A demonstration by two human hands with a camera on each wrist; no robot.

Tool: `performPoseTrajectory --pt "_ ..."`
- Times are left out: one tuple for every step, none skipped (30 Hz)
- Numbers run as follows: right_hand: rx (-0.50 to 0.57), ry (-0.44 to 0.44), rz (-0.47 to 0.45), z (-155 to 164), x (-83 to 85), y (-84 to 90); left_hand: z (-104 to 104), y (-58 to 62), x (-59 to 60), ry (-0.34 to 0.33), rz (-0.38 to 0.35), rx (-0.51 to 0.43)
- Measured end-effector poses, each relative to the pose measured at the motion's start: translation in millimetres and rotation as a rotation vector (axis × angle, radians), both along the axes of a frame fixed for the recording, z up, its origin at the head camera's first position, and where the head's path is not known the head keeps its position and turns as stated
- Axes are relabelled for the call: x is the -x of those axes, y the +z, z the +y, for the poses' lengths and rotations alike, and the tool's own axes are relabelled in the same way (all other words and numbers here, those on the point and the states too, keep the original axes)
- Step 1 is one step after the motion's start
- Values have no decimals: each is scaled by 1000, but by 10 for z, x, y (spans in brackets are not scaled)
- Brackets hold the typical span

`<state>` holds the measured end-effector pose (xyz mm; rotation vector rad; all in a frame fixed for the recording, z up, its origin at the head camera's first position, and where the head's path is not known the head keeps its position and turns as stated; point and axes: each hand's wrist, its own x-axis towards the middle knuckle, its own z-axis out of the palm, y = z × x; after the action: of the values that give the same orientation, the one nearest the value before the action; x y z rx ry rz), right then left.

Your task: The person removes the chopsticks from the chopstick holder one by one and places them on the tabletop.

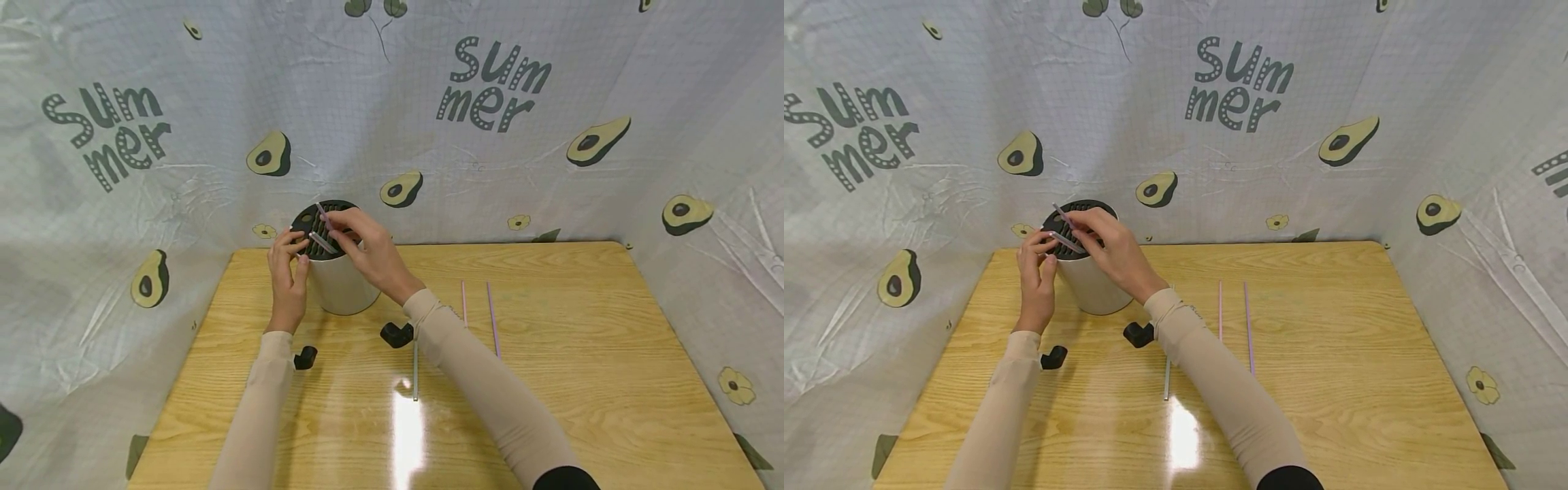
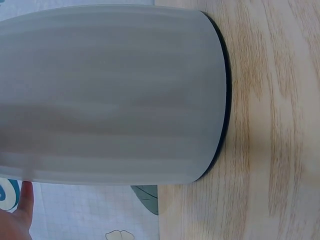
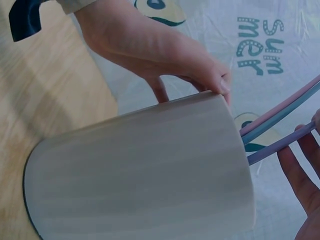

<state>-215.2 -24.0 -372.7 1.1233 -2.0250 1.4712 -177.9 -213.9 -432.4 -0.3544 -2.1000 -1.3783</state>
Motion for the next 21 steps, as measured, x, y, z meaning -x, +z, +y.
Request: performPoseTrajectory --pt "5 1 5 0 -1 9 0 1 1 0 -2 0" --pt "8 1 10 -1 -4 20 1 1 1 1 -3 0" --pt "12 0 15 0 -7 30 3 1 0 3 -1 3" --pt "14 0 20 0 -10 38 4 1 -2 4 -1 5" --pt "18 -1 27 0 -13 46 6 -4 0 7 2 8" --pt "24 1 32 0 -14 53 6 -6 1 5 7 7" --pt "31 2 41 -3 -14 58 7 -8 1 5 11 8" --pt "39 6 49 -3 -18 70 7 -10 2 4 16 7" --pt "46 9 58 -3 -21 80 6 -12 2 4 18 8" --pt "54 11 69 -2 -24 94 7 -11 3 4 19 9" --pt "62 14 78 0 -28 112 6 -11 4 4 21 9" --pt "70 18 88 1 -31 131 6 -6 2 3 21 7" --pt "78 18 99 4 -37 155 7 -2 0 5 19 9" --pt "84 20 107 10 -46 179 6 -4 1 6 16 9" --pt "90 21 115 14 -53 202 7 -1 -2 7 14 9" --pt "98 23 122 17 -59 225 8 1 -3 7 13 8" --pt "105 25 129 23 -67 247 8 3 -3 8 13 8" --pt "114 26 138 27 -74 268 8 5 -2 8 14 7" --pt "122 28 146 31 -82 289 10 5 -1 8 15 6" --pt "130 32 153 35 -89 309 9 5 0 10 17 8" --pt "140 35 161 38 -95 328 9 4 1 10 20 9"
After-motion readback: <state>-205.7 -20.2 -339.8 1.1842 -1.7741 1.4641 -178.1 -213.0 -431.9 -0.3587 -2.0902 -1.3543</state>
